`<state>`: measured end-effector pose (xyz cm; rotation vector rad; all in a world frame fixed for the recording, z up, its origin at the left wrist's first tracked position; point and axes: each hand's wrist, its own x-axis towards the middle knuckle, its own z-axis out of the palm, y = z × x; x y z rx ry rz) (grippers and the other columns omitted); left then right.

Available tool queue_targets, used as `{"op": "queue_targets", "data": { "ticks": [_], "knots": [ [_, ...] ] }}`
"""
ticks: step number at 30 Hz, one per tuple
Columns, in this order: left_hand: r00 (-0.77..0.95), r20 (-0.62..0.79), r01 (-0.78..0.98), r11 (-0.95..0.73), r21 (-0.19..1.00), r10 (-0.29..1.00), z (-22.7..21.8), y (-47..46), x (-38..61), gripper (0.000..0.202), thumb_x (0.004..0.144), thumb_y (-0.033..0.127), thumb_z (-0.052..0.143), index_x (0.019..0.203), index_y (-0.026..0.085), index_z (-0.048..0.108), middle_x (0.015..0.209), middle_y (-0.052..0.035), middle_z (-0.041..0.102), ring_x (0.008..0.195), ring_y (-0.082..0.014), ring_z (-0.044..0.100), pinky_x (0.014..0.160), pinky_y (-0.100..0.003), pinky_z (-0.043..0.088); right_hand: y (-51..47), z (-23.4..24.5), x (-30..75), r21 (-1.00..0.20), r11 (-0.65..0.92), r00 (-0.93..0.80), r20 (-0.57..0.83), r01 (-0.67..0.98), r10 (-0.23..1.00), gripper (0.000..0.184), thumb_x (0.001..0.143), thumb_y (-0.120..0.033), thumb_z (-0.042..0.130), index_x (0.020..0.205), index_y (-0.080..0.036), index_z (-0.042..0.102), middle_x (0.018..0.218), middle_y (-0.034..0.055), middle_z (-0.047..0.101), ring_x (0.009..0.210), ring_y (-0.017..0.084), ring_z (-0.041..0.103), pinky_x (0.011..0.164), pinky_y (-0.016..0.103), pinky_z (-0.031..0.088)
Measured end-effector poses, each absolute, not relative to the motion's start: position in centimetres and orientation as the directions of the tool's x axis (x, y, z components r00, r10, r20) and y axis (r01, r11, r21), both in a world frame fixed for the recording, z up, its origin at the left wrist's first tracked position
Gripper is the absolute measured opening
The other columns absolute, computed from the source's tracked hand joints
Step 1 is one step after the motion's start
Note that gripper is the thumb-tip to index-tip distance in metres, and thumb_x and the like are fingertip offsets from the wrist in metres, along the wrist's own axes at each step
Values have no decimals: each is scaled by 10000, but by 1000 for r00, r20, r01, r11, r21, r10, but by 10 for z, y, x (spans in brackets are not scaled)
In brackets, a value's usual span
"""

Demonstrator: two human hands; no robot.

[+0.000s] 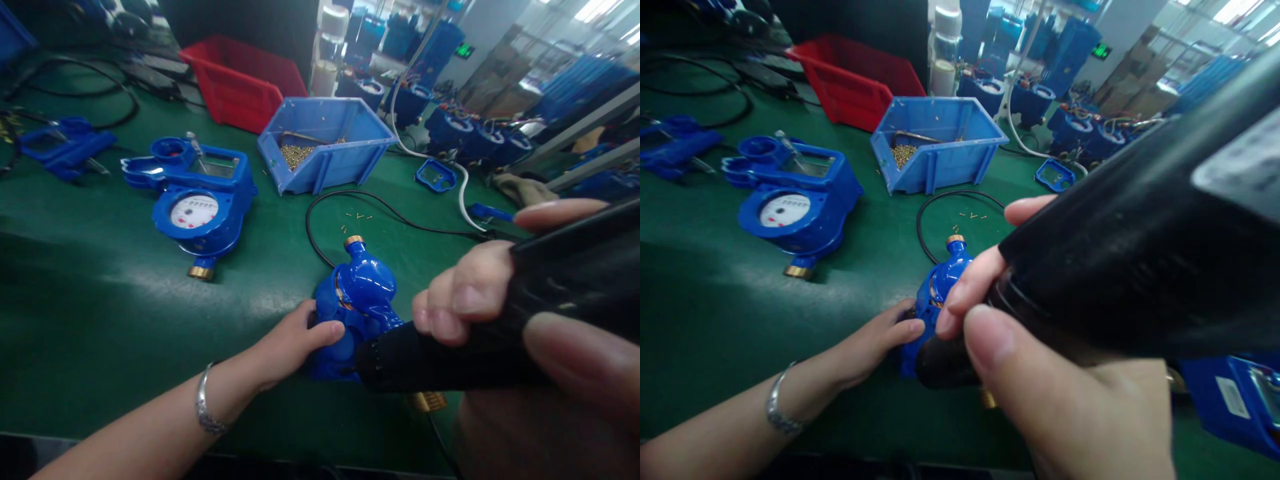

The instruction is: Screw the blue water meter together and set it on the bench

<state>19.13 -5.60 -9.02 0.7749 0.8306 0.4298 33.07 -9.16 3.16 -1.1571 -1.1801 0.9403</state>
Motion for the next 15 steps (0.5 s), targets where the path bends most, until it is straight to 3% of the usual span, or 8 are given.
{"op": "queue_targets", "data": {
  "ticks": [3, 7, 12, 15],
  "knots": [
    [559, -522, -99, 677, 730, 644, -89, -60, 195, 561, 677, 432, 686, 1106, 109, 523, 1142, -162, 629, 1063, -321, 569, 941, -428, 408, -95, 27, 324, -979, 202, 142, 196, -24, 970, 443, 747, -346, 694, 1117, -243, 474, 741, 11, 527, 641, 179, 503, 593, 366, 519],
    [501, -564, -128, 700, 702, 657, -90, -65, 198, 577, 675, 408, 689, 1129, 103, 503, 1139, -163, 630, 1057, -318, 576, 922, -408, 427, -99, 20, 322, -979, 201, 259, 184, -41, 948, 322, 798, -241, 615, 1085, -250, 471, 695, -5, 502, 618, 160, 481, 623, 353, 516],
    [512, -559, -163, 713, 682, 652, -92, -68, 200, 603, 676, 409, 690, 1158, 115, 479, 1135, -154, 630, 1023, -303, 594, 909, -400, 444, -102, 14, 336, -960, 267, 109, 258, -81, 960, 358, 836, -166, 565, 1160, -232, 427, 754, -1, 516, 653, 145, 490, 650, 328, 523],
    [514, -546, -165, 701, 694, 661, -93, -69, 201, 611, 683, 418, 680, 1169, 112, 472, 1148, -160, 621, 1041, -309, 581, 910, -401, 444, -102, 12, 337, -959, 269, 130, 256, -87, 958, 327, 834, -170, 568, 1132, -226, 443, 740, 0, 523, 631, 142, 496, 609, 317, 508]
  ]
}}
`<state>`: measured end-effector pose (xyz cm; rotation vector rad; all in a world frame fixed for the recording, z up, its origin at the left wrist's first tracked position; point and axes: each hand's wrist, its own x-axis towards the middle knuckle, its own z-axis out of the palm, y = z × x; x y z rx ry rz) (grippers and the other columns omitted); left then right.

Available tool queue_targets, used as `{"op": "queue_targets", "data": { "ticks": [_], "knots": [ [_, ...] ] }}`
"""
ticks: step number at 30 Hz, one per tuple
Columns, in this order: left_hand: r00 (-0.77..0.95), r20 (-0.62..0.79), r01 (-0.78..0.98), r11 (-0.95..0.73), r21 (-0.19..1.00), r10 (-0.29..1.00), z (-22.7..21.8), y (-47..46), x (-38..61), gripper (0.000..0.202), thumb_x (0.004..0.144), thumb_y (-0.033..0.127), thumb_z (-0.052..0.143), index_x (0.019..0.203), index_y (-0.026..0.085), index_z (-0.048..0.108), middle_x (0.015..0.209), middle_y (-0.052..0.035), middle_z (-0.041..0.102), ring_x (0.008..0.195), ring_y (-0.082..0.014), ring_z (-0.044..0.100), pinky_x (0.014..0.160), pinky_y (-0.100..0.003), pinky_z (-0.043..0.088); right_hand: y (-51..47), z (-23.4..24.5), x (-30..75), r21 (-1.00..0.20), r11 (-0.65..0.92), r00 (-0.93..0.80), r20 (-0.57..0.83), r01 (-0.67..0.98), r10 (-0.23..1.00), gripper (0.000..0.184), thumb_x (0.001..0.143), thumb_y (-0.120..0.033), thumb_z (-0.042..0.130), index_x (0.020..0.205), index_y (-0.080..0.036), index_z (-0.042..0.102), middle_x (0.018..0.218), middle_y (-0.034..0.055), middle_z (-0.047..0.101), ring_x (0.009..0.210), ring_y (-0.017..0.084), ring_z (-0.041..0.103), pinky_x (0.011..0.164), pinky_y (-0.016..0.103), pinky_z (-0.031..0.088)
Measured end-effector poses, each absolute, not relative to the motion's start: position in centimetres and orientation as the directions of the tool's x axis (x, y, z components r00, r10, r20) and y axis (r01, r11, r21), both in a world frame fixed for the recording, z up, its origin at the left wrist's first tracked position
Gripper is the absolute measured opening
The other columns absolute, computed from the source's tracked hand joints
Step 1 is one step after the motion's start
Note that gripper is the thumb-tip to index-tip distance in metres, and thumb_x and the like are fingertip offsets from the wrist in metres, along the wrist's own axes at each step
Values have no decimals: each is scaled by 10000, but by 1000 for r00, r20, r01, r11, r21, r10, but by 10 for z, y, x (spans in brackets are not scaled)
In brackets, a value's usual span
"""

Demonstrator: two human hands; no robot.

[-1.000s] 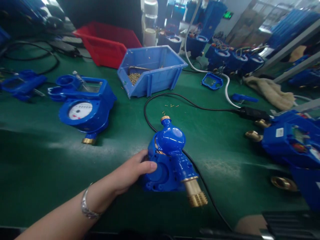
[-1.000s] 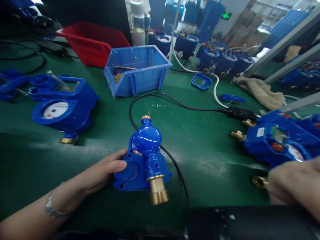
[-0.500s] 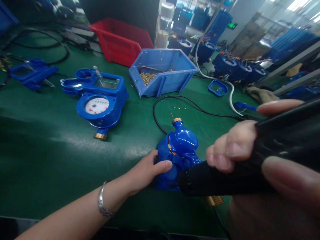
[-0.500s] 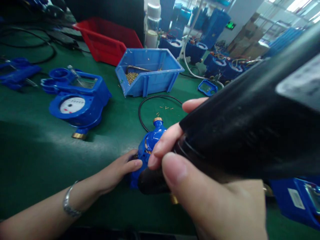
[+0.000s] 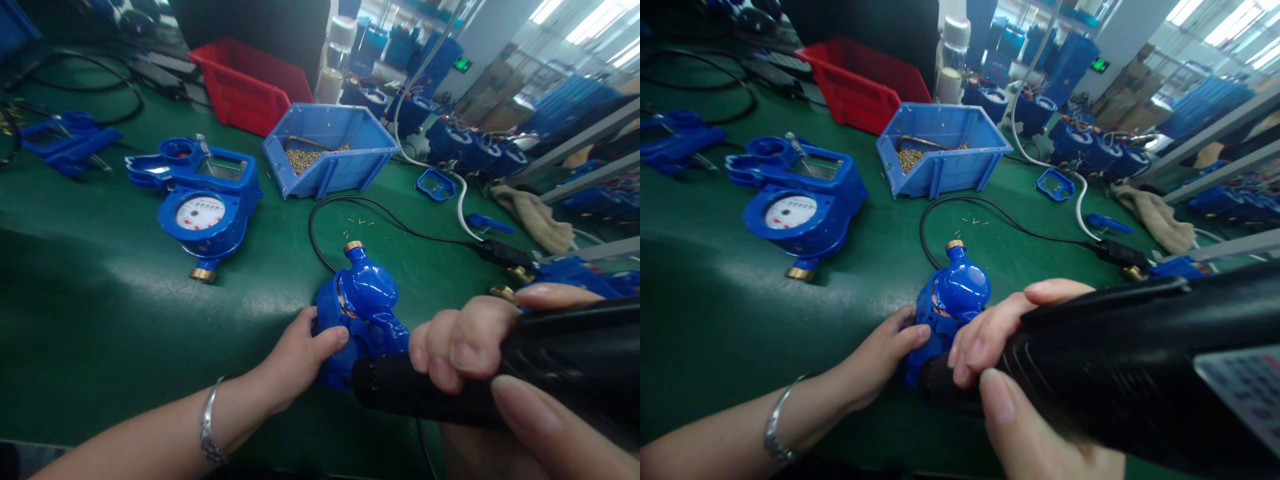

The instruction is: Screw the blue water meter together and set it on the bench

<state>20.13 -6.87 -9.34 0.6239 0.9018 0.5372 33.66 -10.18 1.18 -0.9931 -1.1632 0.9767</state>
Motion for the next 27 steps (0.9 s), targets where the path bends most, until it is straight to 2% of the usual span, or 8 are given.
{"op": "queue_targets", "data": {
  "ticks": [5, 8, 13, 17, 22, 27],
  "knots": [
    [482, -575, -129, 702, 700, 662, -95, -70, 203, 617, 670, 424, 682, 1166, 113, 490, 1126, -157, 632, 1021, -316, 587, 898, -409, 446, -98, 12, 316, -965, 241, 335, 195, -103, 922, 340, 749, -257, 689, 1036, -242, 506, 645, -21, 504, 526, 131, 459, 493, 295, 456],
    [483, -572, -127, 700, 703, 663, -95, -70, 203, 608, 668, 425, 687, 1157, 117, 498, 1115, -152, 637, 1006, -311, 596, 899, -406, 445, -96, 13, 307, -965, 255, 421, 205, -65, 884, 311, 730, -305, 710, 982, -260, 533, 578, -33, 454, 433, 121, 397, 397, 287, 394],
    [499, -541, -138, 679, 721, 677, -96, -71, 204, 585, 685, 418, 676, 1159, 128, 494, 1128, -143, 632, 1012, -301, 593, 902, -396, 444, -97, 11, 308, -970, 235, 403, 238, 58, 884, 251, 748, -385, 680, 944, -302, 545, 559, -38, 382, 394, 124, 347, 372, 300, 367],
    [498, -541, -140, 679, 721, 677, -96, -71, 204, 578, 687, 419, 662, 1152, 123, 490, 1116, -148, 631, 1003, -304, 593, 894, -402, 448, -97, 8, 307, -967, 235, 379, 254, 96, 890, 227, 750, -377, 682, 917, -294, 552, 551, -35, 376, 396, 123, 347, 377, 301, 365],
    [497, -545, -161, 688, 707, 676, -94, -71, 205, 611, 678, 416, 665, 1175, 114, 476, 1137, -154, 626, 1020, -309, 591, 902, -400, 447, -96, 7, 305, -969, 231, 440, 243, 82, 865, 209, 755, -372, 683, 901, -293, 556, 543, -34, 387, 386, 118, 331, 366, 303, 355],
    [513, -548, -162, 702, 694, 661, -93, -69, 204, 638, 677, 421, 662, 1191, 101, 461, 1153, -165, 619, 1028, -314, 591, 904, -407, 448, -97, 7, 309, -969, 248, 413, 223, -7, 883, 266, 755, -368, 691, 958, -272, 548, 573, -35, 432, 400, 120, 374, 377, 301, 369]
  ]
}}
